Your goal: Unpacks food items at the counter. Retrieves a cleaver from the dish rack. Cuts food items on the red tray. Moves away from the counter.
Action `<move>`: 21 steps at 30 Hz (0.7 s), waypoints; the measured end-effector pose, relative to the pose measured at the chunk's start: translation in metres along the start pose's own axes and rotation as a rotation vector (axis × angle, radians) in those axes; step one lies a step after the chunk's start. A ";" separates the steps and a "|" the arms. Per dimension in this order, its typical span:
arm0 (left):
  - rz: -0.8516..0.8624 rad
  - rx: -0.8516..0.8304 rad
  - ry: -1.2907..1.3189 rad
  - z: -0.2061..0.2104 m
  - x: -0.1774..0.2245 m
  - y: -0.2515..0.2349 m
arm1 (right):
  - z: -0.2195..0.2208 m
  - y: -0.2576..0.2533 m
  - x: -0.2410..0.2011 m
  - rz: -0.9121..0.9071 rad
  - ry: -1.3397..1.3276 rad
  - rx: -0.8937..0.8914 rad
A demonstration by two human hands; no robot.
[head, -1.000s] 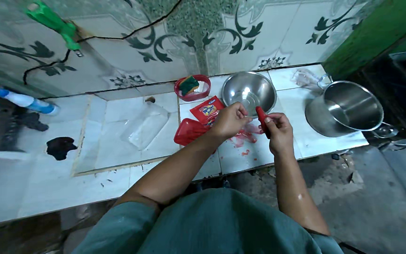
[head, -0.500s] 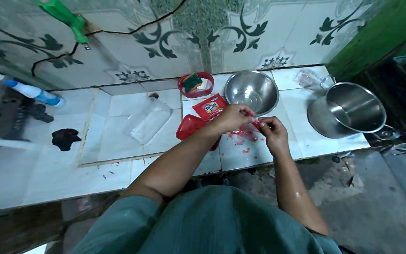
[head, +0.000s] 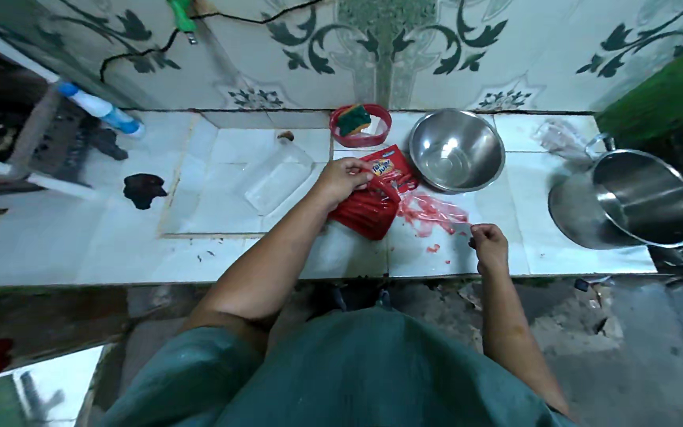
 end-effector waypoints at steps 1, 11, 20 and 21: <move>-0.037 0.011 0.016 -0.003 -0.013 0.000 | 0.001 -0.004 0.006 0.018 0.017 0.003; -0.121 -0.041 -0.556 -0.010 -0.100 -0.009 | 0.036 -0.007 -0.007 -0.019 0.354 -0.074; -0.106 0.107 -0.501 -0.129 -0.159 0.032 | 0.179 0.025 -0.055 -0.275 0.609 -0.329; -0.143 0.119 -0.494 -0.149 -0.172 0.040 | 0.198 0.028 -0.060 -0.287 0.647 -0.346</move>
Point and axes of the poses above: each hand's wrist, its own y-axis away from the middle knuckle, its own z-axis out of the palm, x = y × z, the point moved 8 cm from there along -y, towards the middle knuckle, and after that the axes turned 6 degrees about -y, right-handed, at the moved point
